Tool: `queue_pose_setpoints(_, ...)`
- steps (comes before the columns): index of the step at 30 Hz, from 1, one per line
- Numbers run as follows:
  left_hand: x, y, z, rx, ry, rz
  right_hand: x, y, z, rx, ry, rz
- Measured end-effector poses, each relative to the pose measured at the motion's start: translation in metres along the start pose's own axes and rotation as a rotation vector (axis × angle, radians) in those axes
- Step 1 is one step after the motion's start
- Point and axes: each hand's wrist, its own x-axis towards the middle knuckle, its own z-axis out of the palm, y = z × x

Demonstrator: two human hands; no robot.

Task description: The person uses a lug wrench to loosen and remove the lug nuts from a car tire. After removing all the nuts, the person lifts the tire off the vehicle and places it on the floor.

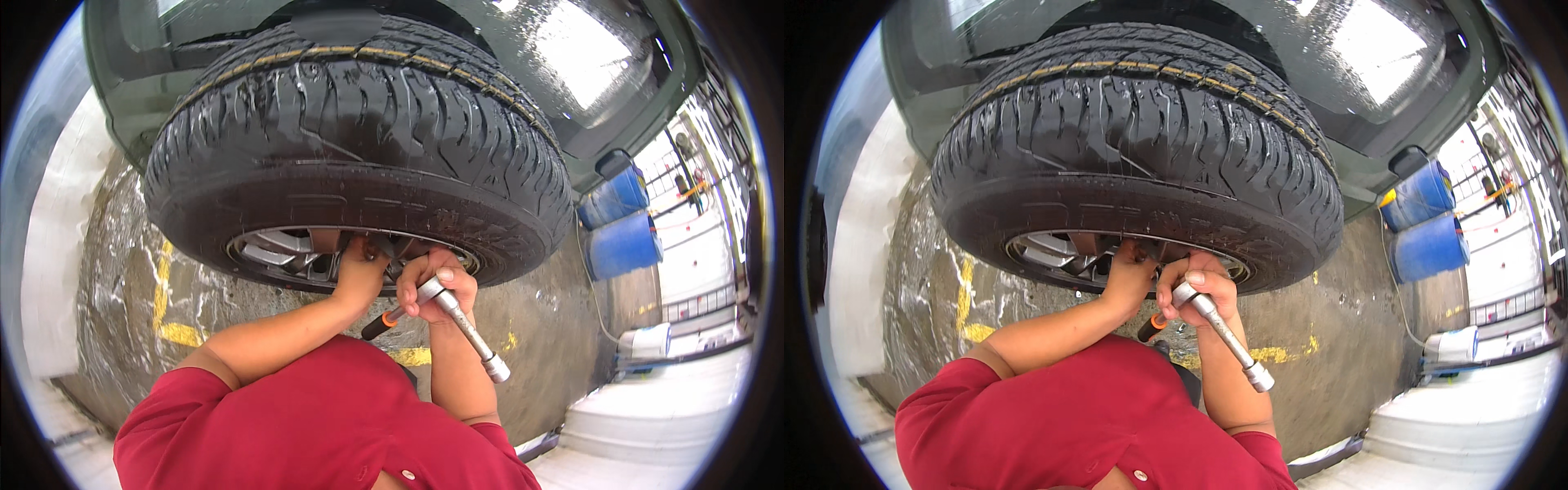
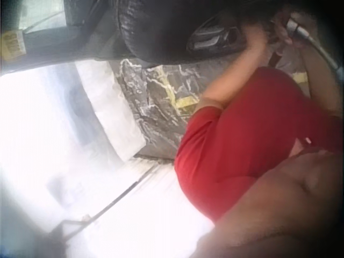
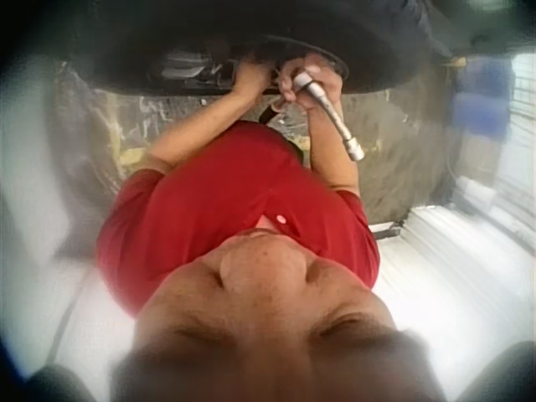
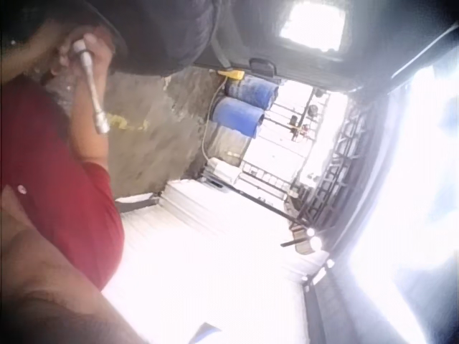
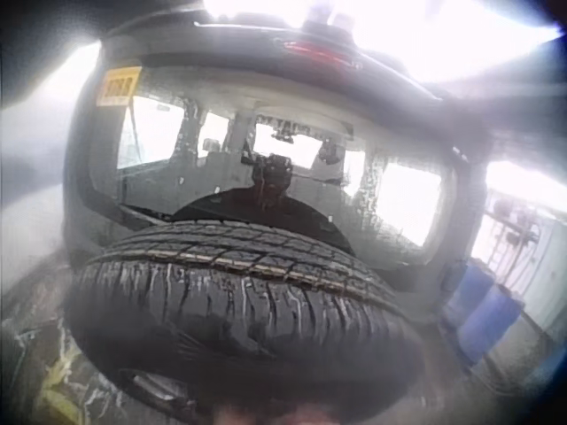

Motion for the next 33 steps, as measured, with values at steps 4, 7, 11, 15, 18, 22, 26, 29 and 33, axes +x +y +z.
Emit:
queue_pose_setpoints(4, -0.001, 0.006, 0.008, -0.032, 0.084, -0.025, 0.003, -0.011, -0.001, -0.005, -0.017, 0.118)
queue_pose_setpoints(7, -0.002, 0.01, 0.015, -0.188, 0.177, -0.083, 0.009, -0.016, 0.004, 0.019, -0.027, 0.169)
queue_pose_setpoints(11, -0.012, 0.014, 0.019, -0.39, 0.172, -0.201, 0.006, -0.016, -0.012, 0.061, -0.158, 0.212)
queue_pose_setpoints(15, -0.013, 0.004, 0.02, 0.004, 0.251, 0.07, 0.006, -0.017, -0.01, 0.159, -0.106, 0.226)
queue_pose_setpoints(18, -0.005, -0.008, 0.018, 0.178, 0.277, 0.145, 0.007, -0.016, -0.012, 0.159, -0.149, 0.228)
queue_pose_setpoints(22, -0.003, -0.003, 0.02, 0.158, 0.24, 0.101, 0.006, -0.017, -0.013, 0.137, -0.158, 0.212)
queue_pose_setpoints(26, -0.001, -0.014, 0.015, 0.232, 0.244, 0.118, 0.006, -0.017, -0.012, 0.131, -0.166, 0.2)
queue_pose_setpoints(29, -0.003, -0.004, 0.02, 0.206, 0.34, 0.242, 0.007, -0.016, -0.011, 0.152, -0.155, 0.188)
queue_pose_setpoints(33, 0.0, -0.008, 0.02, 0.205, 0.337, 0.238, 0.006, -0.016, -0.008, 0.139, -0.112, 0.205)
